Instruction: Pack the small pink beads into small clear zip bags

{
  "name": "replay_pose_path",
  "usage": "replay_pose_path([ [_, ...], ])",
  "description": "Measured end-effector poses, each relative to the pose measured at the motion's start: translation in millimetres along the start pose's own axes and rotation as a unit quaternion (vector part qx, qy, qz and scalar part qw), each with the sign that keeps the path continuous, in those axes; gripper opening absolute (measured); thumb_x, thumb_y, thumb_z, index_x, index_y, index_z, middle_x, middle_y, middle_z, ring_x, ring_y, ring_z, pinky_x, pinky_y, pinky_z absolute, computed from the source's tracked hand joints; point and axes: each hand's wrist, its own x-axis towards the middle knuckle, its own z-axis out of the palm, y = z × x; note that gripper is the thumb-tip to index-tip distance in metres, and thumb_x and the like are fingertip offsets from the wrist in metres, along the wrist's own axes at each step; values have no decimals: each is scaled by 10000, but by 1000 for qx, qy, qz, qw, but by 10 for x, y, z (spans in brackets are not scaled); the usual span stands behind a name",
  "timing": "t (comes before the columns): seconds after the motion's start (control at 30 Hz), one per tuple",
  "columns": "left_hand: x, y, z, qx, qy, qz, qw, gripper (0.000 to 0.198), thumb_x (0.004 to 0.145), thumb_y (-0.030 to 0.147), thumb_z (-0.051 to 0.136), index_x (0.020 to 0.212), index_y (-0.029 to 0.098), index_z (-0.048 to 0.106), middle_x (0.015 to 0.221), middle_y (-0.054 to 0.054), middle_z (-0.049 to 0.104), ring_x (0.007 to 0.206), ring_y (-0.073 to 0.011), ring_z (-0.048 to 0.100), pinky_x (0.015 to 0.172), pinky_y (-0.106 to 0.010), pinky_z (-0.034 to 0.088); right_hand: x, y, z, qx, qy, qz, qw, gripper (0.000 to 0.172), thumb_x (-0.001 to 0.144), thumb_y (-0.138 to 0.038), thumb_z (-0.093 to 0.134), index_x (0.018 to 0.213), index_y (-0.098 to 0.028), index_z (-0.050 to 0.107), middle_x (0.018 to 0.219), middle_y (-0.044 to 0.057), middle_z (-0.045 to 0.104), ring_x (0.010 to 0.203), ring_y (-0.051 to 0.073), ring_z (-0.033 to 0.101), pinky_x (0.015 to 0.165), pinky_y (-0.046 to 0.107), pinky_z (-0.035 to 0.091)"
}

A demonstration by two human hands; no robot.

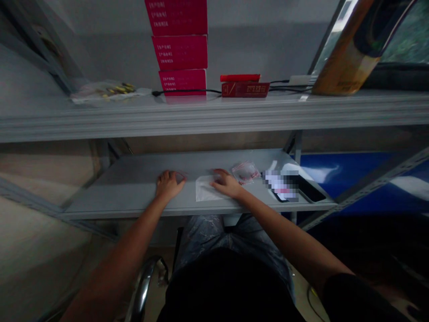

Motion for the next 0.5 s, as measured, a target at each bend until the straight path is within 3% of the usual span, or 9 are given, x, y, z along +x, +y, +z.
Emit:
replay_pose_path([
  [0.1,34,-29,60,14,-20,16,1000,741,980,632,364,1453,93,550,1591,-293,423,1488,-443,380,1198,-595,257,105,156,-246,-34,39,93,994,396,991,-326,570,1356,-190,642,1317,135,699,1120,274,701,983,393,552],
  [0.2,62,-51,115,22,-38,13,999,819,988,655,308,1543,72,458,1639,-305,350,1537,-446,304,1217,-630,202,200,369,-542,-88,26,129,987,273,925,-176,569,1132,-150,745,1165,151,743,1065,278,704,948,355,541],
  [0.27,78,-58,141,23,-49,5,999,858,987,665,286,1576,54,410,1657,-307,315,1555,-447,270,1224,-645,177,216,499,-698,-152,-13,133,979,243,908,-151,564,1036,-136,770,1095,167,748,1049,286,697,942,350,524],
  [0.33,96,-57,158,17,-59,-6,998,902,977,685,277,1589,30,381,1668,-318,277,1565,-455,241,1224,-665,162,191,596,-788,-207,-51,114,970,247,894,-173,595,1059,-132,775,1135,182,735,1107,303,668,990,368,498],
  [0.5,127,-24,158,-7,-67,-27,997,1012,941,744,301,1598,-26,324,1670,-340,242,1574,-461,211,1233,-675,146,95,669,-803,-256,-86,89,959,343,855,-234,659,1179,-187,761,1243,177,700,1214,341,609,1051,446,468],
])
